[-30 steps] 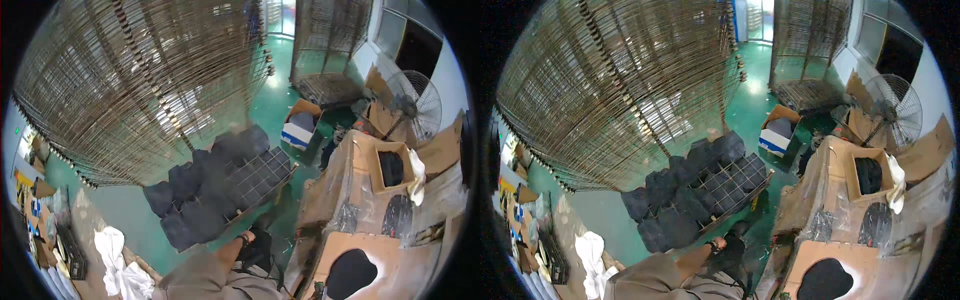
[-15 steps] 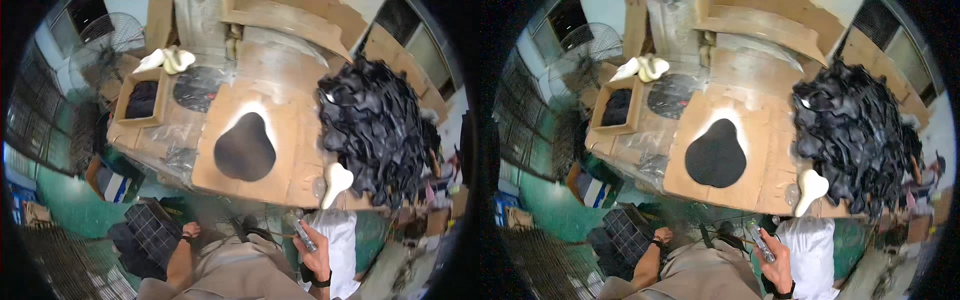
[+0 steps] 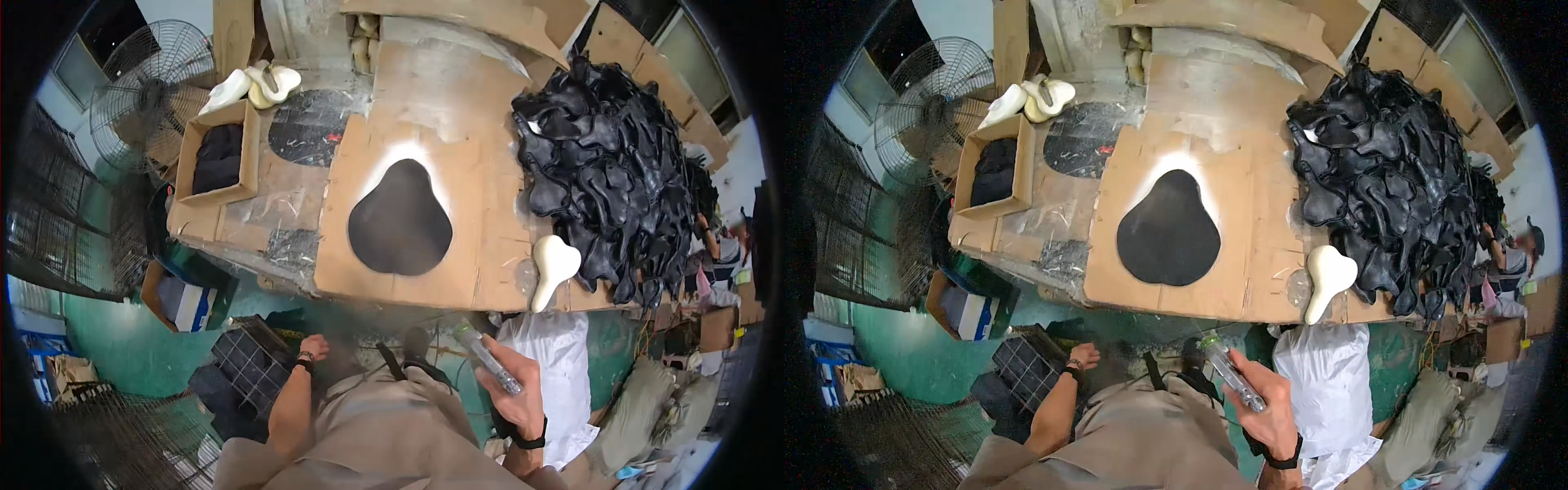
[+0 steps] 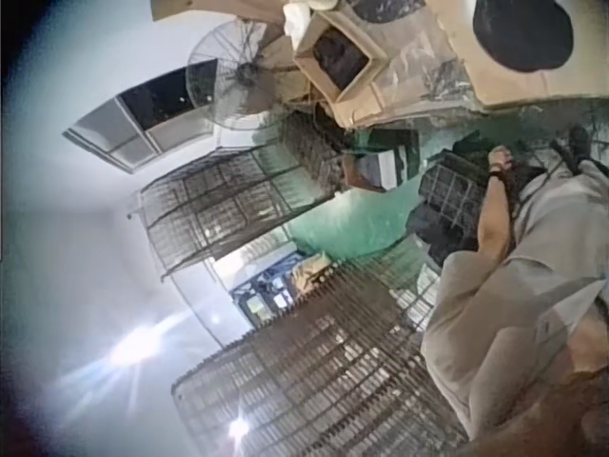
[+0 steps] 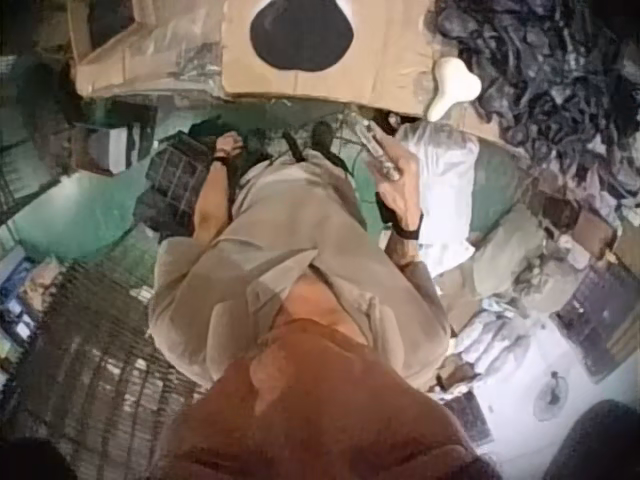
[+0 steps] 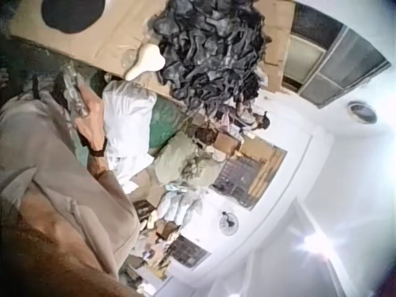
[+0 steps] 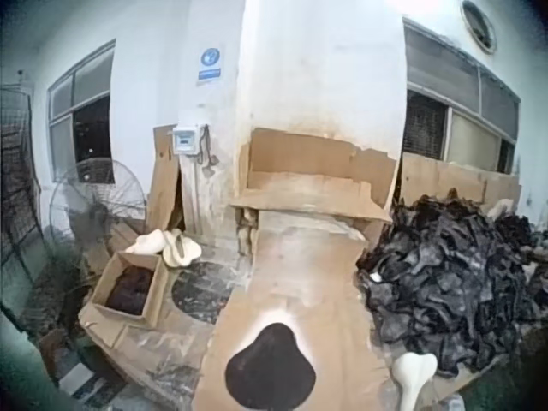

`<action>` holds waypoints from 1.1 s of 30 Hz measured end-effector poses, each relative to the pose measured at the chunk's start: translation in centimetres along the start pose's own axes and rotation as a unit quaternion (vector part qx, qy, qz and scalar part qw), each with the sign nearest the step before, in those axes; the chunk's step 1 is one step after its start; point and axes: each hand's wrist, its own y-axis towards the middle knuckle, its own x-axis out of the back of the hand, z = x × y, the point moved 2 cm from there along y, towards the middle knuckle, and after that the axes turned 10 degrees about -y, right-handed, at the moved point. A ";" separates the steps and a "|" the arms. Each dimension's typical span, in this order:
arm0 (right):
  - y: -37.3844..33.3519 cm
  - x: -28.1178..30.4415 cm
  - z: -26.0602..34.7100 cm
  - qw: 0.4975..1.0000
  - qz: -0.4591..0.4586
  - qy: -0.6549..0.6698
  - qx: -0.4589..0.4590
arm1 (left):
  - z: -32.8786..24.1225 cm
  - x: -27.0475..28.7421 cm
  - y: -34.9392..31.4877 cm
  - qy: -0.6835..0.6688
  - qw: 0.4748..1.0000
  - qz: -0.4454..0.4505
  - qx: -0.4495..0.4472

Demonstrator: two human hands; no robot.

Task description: Sorting and stacking bicycle seat covers or cushions on a drying rack.

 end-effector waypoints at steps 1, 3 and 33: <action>0.1 0.0 0.1 1.000 0.005 -0.001 -0.005 | 0.3 0.2 0.0 0.017 0.982 0.164 0.086; 0.0 0.3 0.3 0.999 0.034 -0.009 -0.031 | 1.5 1.1 -0.7 0.032 0.932 0.317 0.172; 2.7 1.5 -1.5 0.989 -0.143 -0.030 -0.029 | 3.1 -4.5 -5.1 0.196 0.974 -0.111 0.006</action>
